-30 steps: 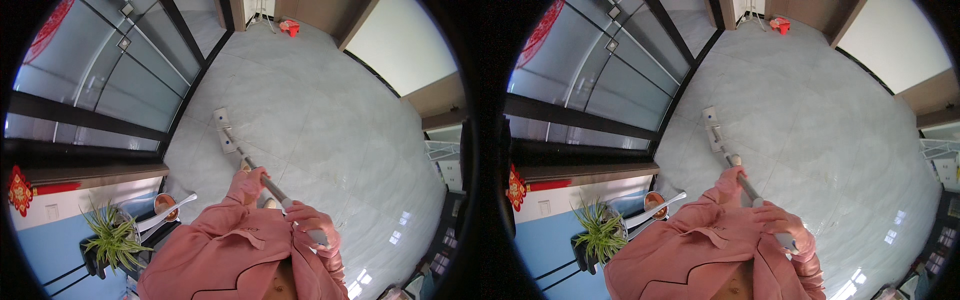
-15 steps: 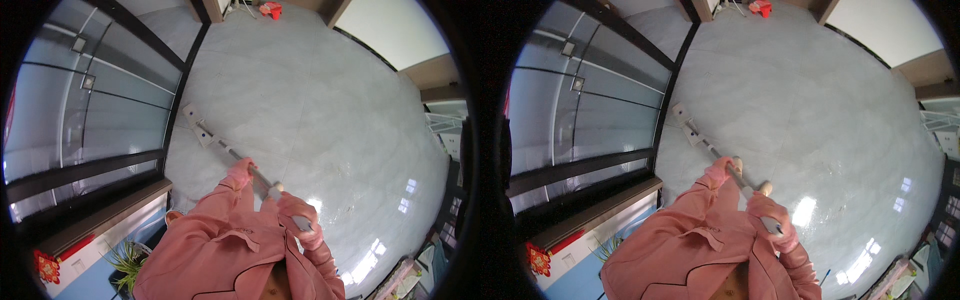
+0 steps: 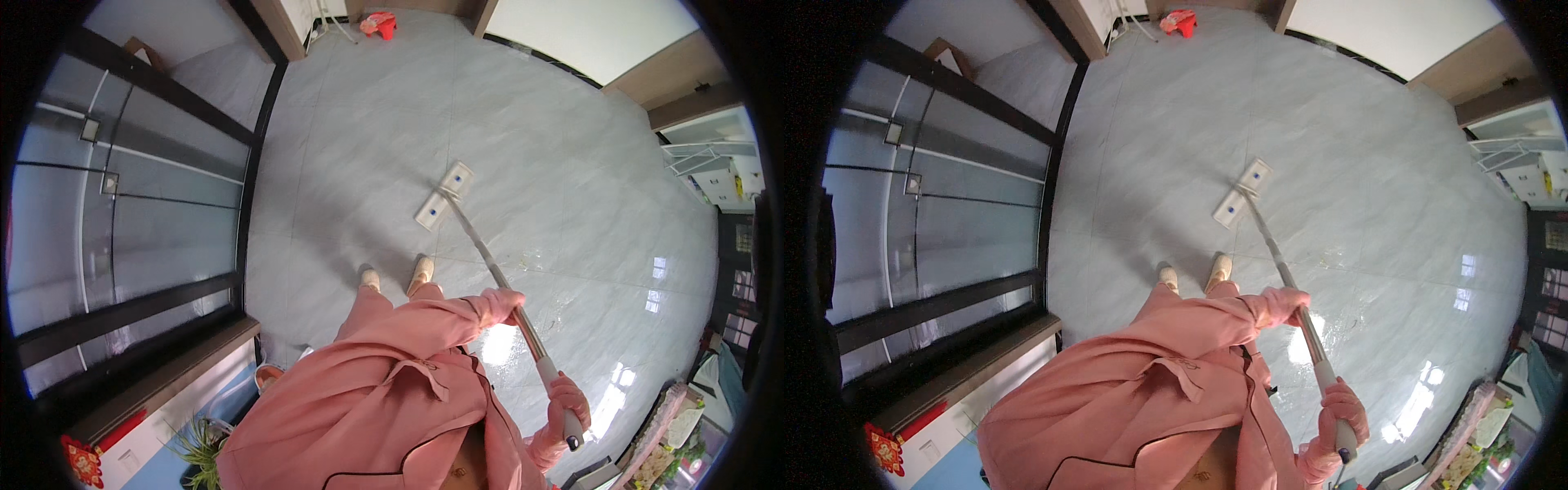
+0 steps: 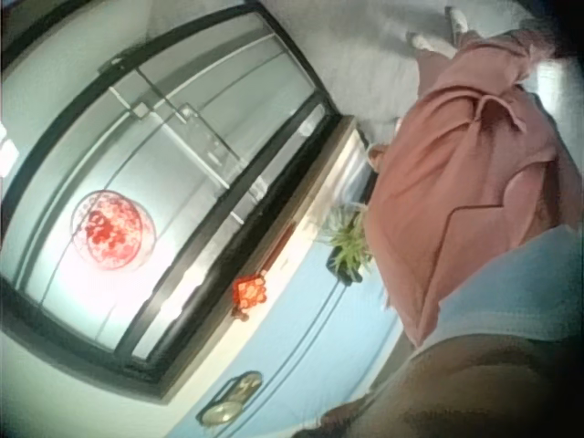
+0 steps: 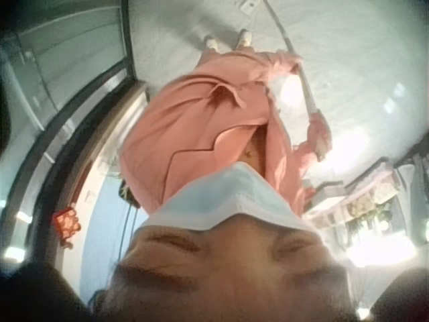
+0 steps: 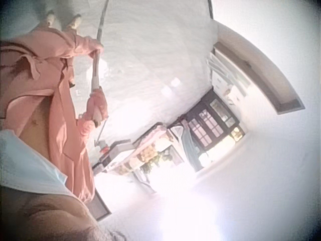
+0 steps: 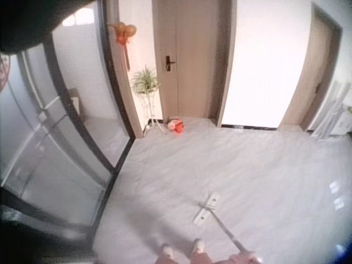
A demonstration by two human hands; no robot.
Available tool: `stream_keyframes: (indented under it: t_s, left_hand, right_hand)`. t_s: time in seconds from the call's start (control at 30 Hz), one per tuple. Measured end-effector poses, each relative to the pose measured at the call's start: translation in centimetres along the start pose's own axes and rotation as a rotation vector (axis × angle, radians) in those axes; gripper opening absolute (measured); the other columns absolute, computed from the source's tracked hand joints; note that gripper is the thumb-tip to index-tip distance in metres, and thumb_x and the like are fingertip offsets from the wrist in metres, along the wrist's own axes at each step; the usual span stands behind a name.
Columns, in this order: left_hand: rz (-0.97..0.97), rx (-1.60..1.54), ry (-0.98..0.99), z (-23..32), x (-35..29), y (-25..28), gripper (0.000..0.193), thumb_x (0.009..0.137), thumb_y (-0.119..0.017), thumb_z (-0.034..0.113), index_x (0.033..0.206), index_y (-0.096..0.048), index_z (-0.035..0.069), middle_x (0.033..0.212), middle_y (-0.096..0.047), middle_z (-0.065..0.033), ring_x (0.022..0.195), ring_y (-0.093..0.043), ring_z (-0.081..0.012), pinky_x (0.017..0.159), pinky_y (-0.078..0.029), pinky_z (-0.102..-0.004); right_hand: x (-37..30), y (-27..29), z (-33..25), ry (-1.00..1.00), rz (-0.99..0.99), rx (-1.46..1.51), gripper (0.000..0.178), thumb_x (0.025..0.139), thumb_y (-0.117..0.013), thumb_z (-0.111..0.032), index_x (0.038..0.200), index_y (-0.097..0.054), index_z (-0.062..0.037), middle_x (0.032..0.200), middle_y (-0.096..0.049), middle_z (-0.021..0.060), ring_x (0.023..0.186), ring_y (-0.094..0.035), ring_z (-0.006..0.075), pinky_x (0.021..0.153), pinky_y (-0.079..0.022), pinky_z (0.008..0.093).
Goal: The person mops a tiled floor in a living room using a flat mop. They move around furniture, including a TV stand and a fan, and later put on cleaning gloves before resuming mopping.
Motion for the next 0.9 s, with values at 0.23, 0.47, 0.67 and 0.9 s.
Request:
stream_keyframes:
  t_s: [0.23,0.47,0.67,0.9]
  left_hand:
    - [-0.037,-0.074,-0.021,1.9,1.5,-4.1,0.015,0.073,-0.058,0.017,0.071,-0.053,0.004,0.067,-0.055,-0.0070,0.058,-0.057,-0.0186,0.058,-0.052,-0.0325]
    - [0.152,-0.258,-0.106,7.5,0.0,5.4,0.013,0.075,-0.057,0.014,0.071,-0.052,0.003,0.066,-0.052,-0.0073,0.059,-0.055,-0.0176,0.057,-0.050,-0.0313]
    - [0.360,-0.542,-0.259,14.0,-4.9,15.4,0.012,0.076,-0.056,0.011,0.071,-0.050,0.002,0.063,-0.053,-0.0090,0.055,-0.055,-0.0217,0.053,-0.051,-0.0329]
    - [0.424,-0.503,-0.369,19.7,-10.9,24.6,0.011,0.073,-0.057,0.006,0.070,-0.048,0.003,0.067,-0.049,-0.0062,0.062,-0.052,-0.0172,0.059,-0.045,-0.0282]
  right_hand:
    - [4.2,2.2,-0.7,0.142,-0.009,0.032,0.010,0.065,-0.062,-0.008,0.067,-0.052,-0.0046,0.069,-0.059,0.0099,0.073,-0.060,0.0252,0.084,-0.046,0.0470]
    - [9.6,-2.9,0.4,0.161,-0.261,0.298,0.014,0.063,-0.065,-0.010,0.069,-0.055,-0.0028,0.072,-0.060,0.0127,0.074,-0.060,0.0287,0.086,-0.044,0.0468]
    - [15.2,-13.2,-0.8,0.225,-0.666,0.390,0.013,0.064,-0.065,0.000,0.074,-0.057,-0.0044,0.082,-0.064,0.0112,0.086,-0.062,0.0306,0.092,-0.041,0.0473]
    - [21.1,-23.5,-3.1,0.336,-0.886,0.556,0.024,0.062,-0.068,0.004,0.080,-0.057,-0.0061,0.085,-0.065,0.0111,0.084,-0.063,0.0308,0.091,-0.043,0.0496]
Point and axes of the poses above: each hand's wrist, its own x-axis towards the middle knuckle, its own y-axis out of the back of the hand, z = x × y, the point moved 1 cm from there along x, towards the middle knuckle
